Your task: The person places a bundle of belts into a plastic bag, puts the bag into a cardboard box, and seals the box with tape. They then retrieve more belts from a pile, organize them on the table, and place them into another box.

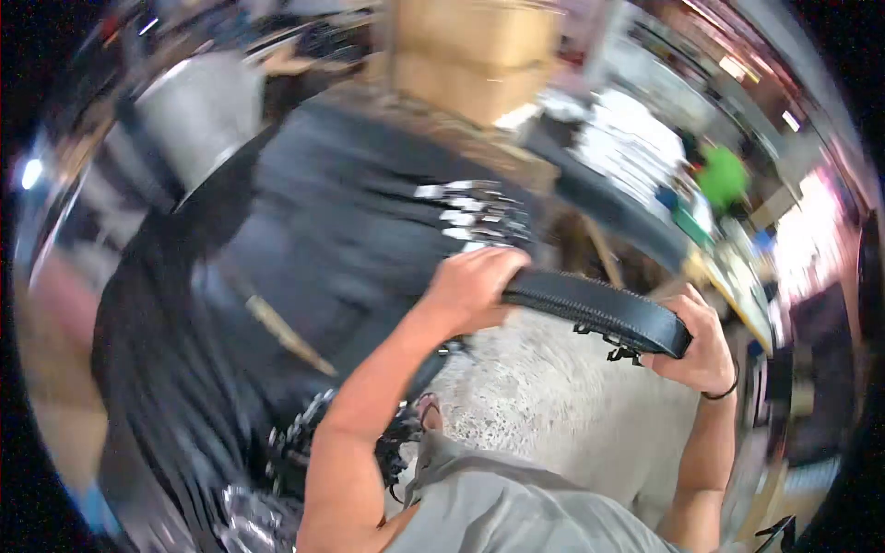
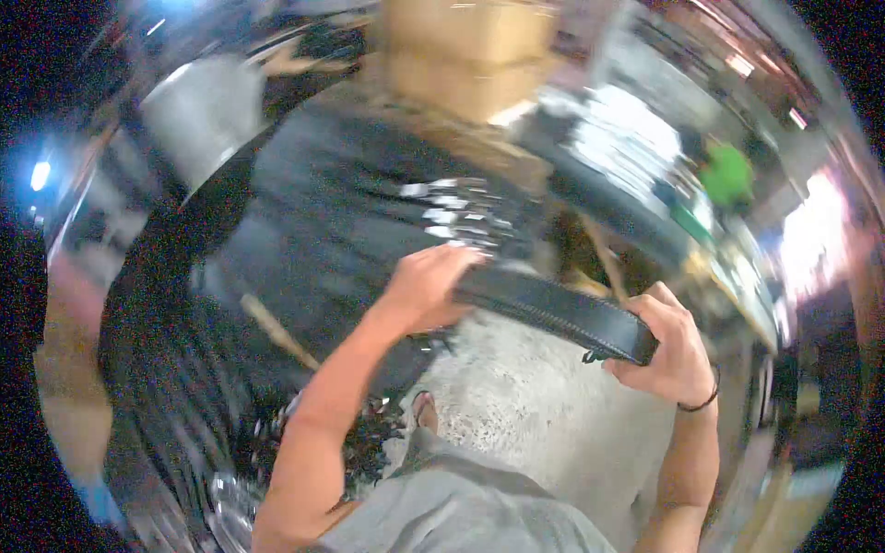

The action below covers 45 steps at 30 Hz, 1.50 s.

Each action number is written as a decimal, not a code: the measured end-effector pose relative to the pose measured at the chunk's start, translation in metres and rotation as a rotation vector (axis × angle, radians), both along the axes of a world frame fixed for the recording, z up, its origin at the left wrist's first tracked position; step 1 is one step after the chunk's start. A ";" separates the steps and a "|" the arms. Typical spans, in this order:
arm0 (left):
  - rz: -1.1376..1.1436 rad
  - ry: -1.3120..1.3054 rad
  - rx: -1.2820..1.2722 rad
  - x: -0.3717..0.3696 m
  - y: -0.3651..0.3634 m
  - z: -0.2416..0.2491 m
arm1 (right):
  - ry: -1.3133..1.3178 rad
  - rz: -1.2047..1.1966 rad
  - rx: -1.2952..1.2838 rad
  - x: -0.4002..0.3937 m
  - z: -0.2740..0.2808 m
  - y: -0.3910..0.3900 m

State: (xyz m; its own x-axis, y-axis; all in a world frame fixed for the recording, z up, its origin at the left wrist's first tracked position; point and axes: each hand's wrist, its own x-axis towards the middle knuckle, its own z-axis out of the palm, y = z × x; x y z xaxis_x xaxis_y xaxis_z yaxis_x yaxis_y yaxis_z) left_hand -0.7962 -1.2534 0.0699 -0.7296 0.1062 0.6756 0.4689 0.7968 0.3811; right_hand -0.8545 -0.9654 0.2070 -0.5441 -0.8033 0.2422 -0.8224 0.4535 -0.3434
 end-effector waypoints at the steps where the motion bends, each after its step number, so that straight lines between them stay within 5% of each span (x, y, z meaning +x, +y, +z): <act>1: -0.015 -0.080 -0.005 0.007 0.015 -0.004 | 0.066 0.024 -0.014 0.015 0.007 0.035; 8: -0.364 -0.111 -0.108 0.084 0.189 0.028 | -0.073 -0.406 0.225 0.191 -0.051 0.263; 12: -0.563 -0.255 -0.207 0.143 0.336 0.079 | -0.654 -0.733 -0.187 0.341 -0.128 0.357; 16: -0.821 -0.250 -0.287 0.168 0.439 0.088 | -0.745 -0.986 -0.326 0.445 -0.139 0.383; 21: -1.245 -0.082 -0.415 0.195 0.532 0.064 | -0.508 -1.539 0.033 0.539 -0.129 0.379; 24: -1.365 -0.034 -0.410 0.214 0.604 0.054 | -0.347 -1.668 -0.012 0.578 -0.142 0.411; 25: -1.411 -0.067 -0.344 0.221 0.628 0.052 | 0.101 -1.583 -0.073 0.591 -0.151 0.427; 26: -1.434 -0.073 -0.338 0.223 0.654 0.047 | 0.093 -1.605 -0.064 0.605 -0.152 0.439; 28: -1.552 -0.029 -0.161 0.225 0.708 0.030 | -0.526 -1.605 -0.693 0.624 -0.133 0.466; 36: -1.921 -0.052 0.039 0.250 0.947 -0.084 | -0.307 -1.639 -0.449 0.730 -0.037 0.591; 40: -1.791 -0.080 -0.001 0.231 1.018 -0.103 | -0.366 -2.040 0.063 0.806 -0.012 0.639; 45: -1.630 0.128 -0.209 0.201 1.089 -0.109 | -0.433 -2.392 0.398 0.916 -0.048 0.709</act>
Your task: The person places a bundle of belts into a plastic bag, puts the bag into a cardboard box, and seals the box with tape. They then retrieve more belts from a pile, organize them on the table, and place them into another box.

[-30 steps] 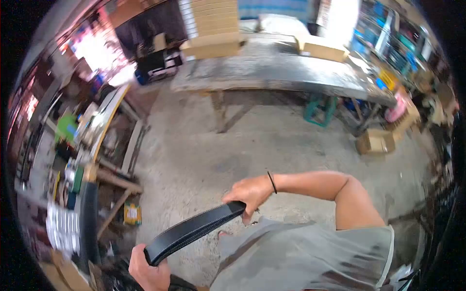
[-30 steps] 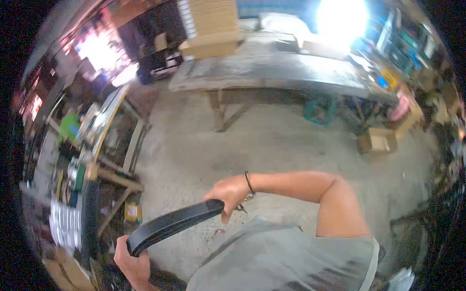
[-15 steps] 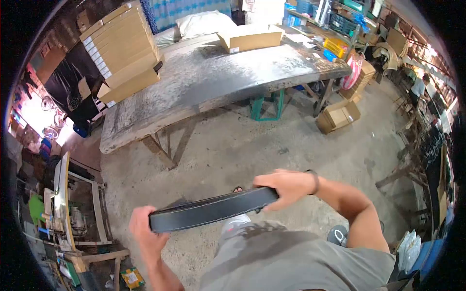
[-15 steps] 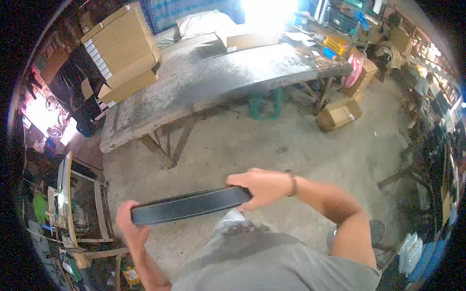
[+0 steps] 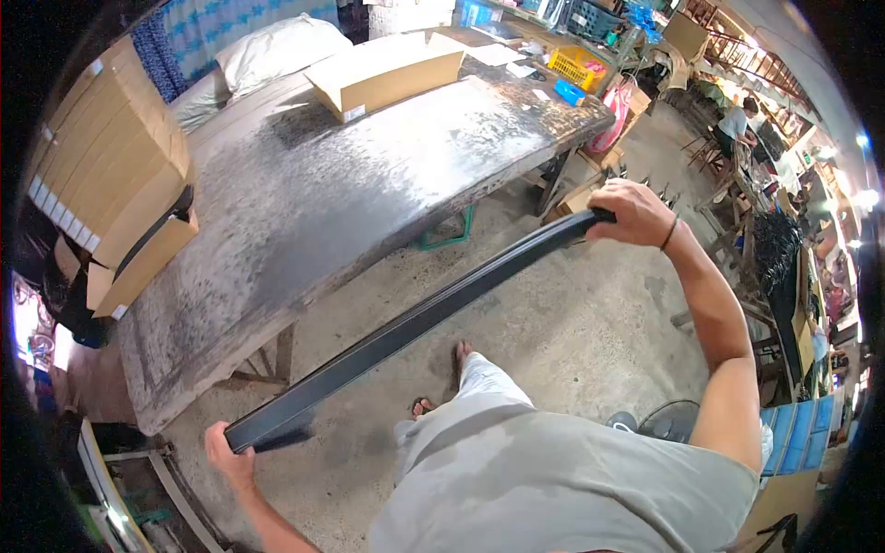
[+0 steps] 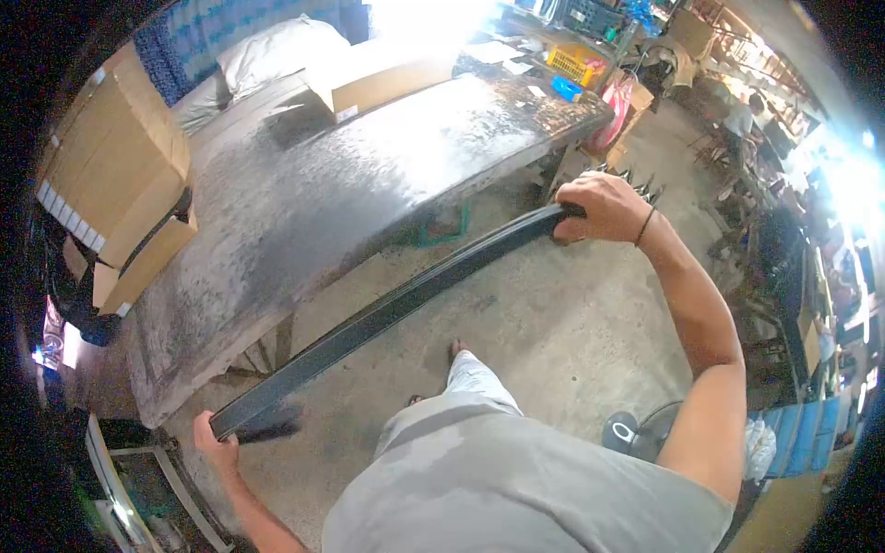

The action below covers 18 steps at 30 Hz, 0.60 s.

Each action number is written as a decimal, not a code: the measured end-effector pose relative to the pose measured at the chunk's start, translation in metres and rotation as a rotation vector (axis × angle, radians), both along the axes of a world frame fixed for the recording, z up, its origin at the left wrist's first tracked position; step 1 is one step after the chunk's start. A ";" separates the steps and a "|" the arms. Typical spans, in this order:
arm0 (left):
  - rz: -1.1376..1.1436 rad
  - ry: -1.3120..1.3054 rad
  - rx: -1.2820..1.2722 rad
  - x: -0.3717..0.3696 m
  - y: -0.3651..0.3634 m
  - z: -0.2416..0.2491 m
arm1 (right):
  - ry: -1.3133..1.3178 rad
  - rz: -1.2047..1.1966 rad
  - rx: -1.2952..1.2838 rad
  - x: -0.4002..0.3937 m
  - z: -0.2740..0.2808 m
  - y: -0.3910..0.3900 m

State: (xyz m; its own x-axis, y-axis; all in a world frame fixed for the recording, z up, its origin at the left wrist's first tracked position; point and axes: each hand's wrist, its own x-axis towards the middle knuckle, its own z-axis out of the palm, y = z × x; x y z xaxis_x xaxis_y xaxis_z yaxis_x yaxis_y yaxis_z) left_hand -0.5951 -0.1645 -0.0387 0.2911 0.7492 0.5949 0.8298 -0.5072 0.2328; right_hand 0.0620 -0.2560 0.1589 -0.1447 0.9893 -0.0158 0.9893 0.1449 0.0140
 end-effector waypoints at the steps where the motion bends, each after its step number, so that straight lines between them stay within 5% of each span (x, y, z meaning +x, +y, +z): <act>1: 0.001 0.004 -0.007 0.004 0.008 0.003 | 0.004 0.001 -0.007 0.019 -0.012 0.013; 9: 0.104 0.494 -0.410 0.093 0.115 0.020 | -0.072 0.069 0.180 0.181 -0.151 0.179; 13: 0.136 0.495 -0.261 0.162 0.203 -0.040 | -0.186 0.082 0.061 0.268 -0.212 0.296; 18: 0.350 0.597 -0.192 0.288 0.322 -0.048 | -0.196 0.009 0.056 0.351 -0.268 0.413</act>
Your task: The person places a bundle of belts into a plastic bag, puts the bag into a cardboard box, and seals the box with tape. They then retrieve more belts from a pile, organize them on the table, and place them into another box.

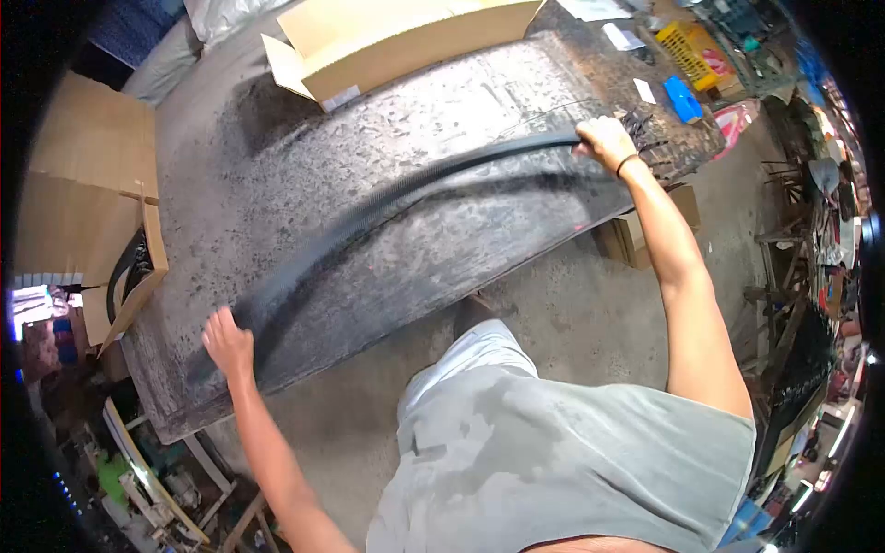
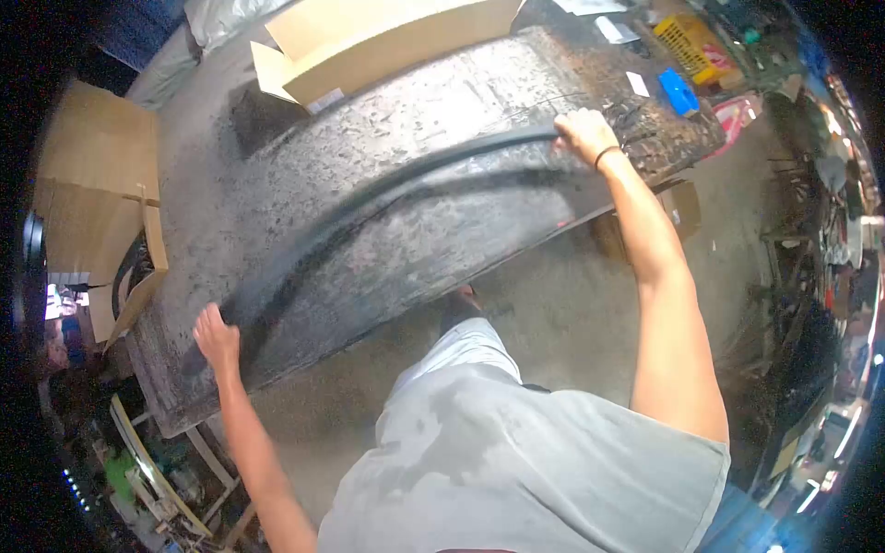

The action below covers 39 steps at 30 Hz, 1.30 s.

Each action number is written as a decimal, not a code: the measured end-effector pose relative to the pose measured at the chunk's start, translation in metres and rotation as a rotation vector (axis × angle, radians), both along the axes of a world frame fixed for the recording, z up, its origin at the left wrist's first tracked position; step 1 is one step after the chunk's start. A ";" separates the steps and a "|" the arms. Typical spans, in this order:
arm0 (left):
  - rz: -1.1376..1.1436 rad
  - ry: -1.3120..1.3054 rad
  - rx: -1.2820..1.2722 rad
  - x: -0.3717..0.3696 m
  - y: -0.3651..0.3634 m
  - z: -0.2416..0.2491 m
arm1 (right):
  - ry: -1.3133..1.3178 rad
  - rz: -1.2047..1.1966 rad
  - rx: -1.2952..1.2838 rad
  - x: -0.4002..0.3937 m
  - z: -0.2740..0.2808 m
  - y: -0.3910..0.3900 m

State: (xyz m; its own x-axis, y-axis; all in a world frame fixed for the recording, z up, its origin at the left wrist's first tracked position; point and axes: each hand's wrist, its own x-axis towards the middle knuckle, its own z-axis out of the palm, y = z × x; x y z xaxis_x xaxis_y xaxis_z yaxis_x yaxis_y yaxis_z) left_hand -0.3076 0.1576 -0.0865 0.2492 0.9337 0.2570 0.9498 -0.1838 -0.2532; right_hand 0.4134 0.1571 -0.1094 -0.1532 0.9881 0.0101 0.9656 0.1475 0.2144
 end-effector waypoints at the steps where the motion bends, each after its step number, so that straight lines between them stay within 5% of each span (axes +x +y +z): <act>1: 0.062 0.015 0.021 0.021 0.020 -0.003 | 0.003 -0.008 0.037 0.014 -0.012 0.019; 5: 0.308 -0.028 0.009 0.094 0.063 -0.025 | 0.030 -0.108 0.113 0.027 -0.039 0.063; 7: 0.313 0.016 -0.223 0.101 0.059 -0.070 | -0.014 -0.212 -0.042 0.034 -0.066 0.072; 9: 0.407 -0.048 -0.165 0.100 0.051 -0.117 | -0.006 -0.269 0.012 0.036 -0.094 0.069; 13: 0.395 -0.117 -0.260 0.092 0.063 -0.109 | 0.140 -0.124 0.213 -0.031 -0.069 0.051; 15: 0.371 -0.111 -0.223 0.096 0.070 -0.099 | 0.352 0.082 0.165 -0.075 -0.076 0.039; 17: 0.388 -0.263 -0.204 0.109 0.066 -0.082 | 0.293 0.005 -0.099 -0.124 -0.095 0.031; 19: 0.509 -0.322 -0.260 0.132 0.057 -0.046 | 0.248 -0.108 -0.074 -0.178 -0.105 0.027; 20: 0.496 -0.449 -0.217 0.136 0.043 -0.037 | 0.252 0.077 -0.186 -0.218 -0.095 0.016; 23: 0.457 -0.657 -0.086 0.123 -0.038 -0.052 | 0.244 0.594 -0.590 -0.343 -0.037 -0.045; 25: 0.499 -0.683 -0.022 0.115 -0.120 -0.085 | 0.408 1.051 -0.497 -0.393 -0.065 -0.102; 27: 0.703 -0.795 -0.003 0.111 -0.213 -0.096 | 0.474 1.514 -0.807 -0.438 -0.106 -0.142; 29: 0.998 -1.142 -0.116 0.099 -0.324 -0.111 | 0.326 1.718 -0.994 -0.477 -0.154 -0.172; 31: 1.342 -1.219 -0.261 0.083 -0.443 -0.152 | 0.405 1.619 -1.055 -0.510 -0.120 -0.178; 33: 1.679 -1.141 -0.132 0.098 -0.564 -0.184 | 0.070 1.294 -1.199 -0.535 -0.091 -0.191; 36: 2.021 -1.244 0.197 0.119 -0.691 -0.133 | -0.311 1.319 -1.196 -0.580 -0.111 -0.204; 39: 2.213 -1.199 0.534 0.142 -0.737 -0.134 | -0.549 1.357 -1.163 -0.657 -0.202 -0.179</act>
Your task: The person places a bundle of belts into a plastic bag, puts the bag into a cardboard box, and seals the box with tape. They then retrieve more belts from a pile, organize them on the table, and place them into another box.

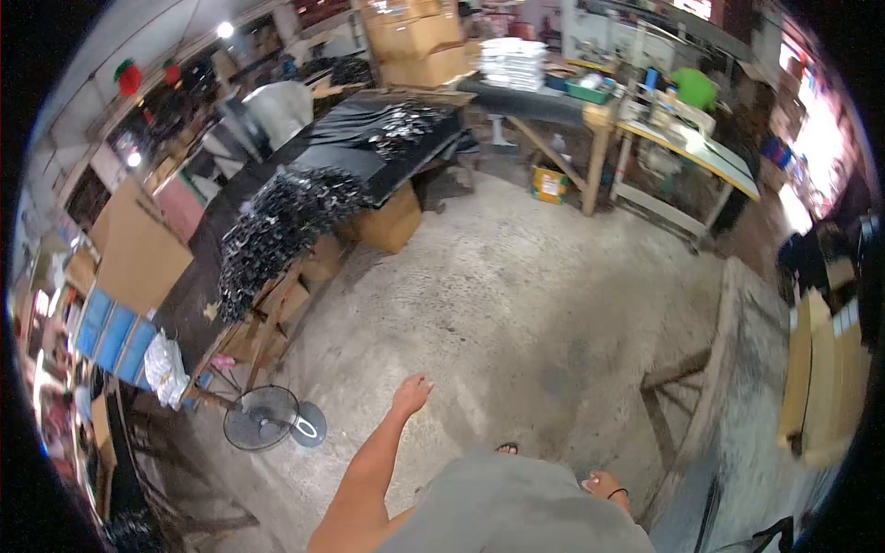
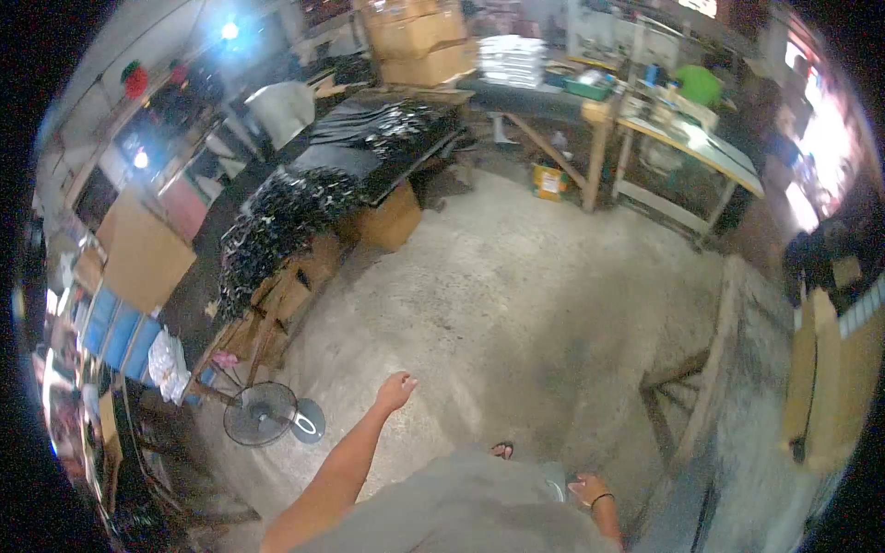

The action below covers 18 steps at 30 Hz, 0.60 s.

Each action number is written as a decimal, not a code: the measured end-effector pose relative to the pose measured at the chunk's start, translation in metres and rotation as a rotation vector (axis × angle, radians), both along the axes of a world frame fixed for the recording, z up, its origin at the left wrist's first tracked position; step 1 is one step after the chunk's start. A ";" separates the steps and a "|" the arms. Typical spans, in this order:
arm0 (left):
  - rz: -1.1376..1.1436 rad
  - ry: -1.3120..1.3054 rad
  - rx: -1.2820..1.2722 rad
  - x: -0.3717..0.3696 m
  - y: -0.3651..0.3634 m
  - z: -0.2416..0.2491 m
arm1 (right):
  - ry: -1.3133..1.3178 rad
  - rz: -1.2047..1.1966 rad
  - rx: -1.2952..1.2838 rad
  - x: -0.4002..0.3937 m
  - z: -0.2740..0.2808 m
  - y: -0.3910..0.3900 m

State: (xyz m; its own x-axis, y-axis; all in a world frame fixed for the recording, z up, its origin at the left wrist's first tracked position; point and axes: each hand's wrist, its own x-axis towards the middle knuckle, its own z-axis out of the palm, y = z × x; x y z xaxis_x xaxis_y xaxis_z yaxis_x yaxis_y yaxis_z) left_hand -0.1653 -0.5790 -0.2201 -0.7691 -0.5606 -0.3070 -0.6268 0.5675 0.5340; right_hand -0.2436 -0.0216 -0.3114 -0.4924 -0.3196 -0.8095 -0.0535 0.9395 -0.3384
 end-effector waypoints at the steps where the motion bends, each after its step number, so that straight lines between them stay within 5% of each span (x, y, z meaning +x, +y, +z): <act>1: 0.044 0.055 -0.047 0.006 -0.012 -0.004 | 0.001 0.034 0.007 -0.026 0.023 -0.023; 3: 0.148 0.051 0.037 0.008 -0.011 0.003 | 0.005 -0.229 0.017 -0.074 0.124 -0.095; 10: 0.151 0.191 0.429 -0.092 -0.025 0.029 | 0.157 -0.125 -0.120 -0.231 0.072 -0.210; 15: 0.153 0.202 0.336 -0.182 -0.099 0.027 | 0.175 0.097 -0.046 -0.334 0.013 -0.277; 18: 0.165 0.116 0.228 -0.201 -0.157 0.056 | 0.026 0.215 0.175 -0.400 0.070 -0.380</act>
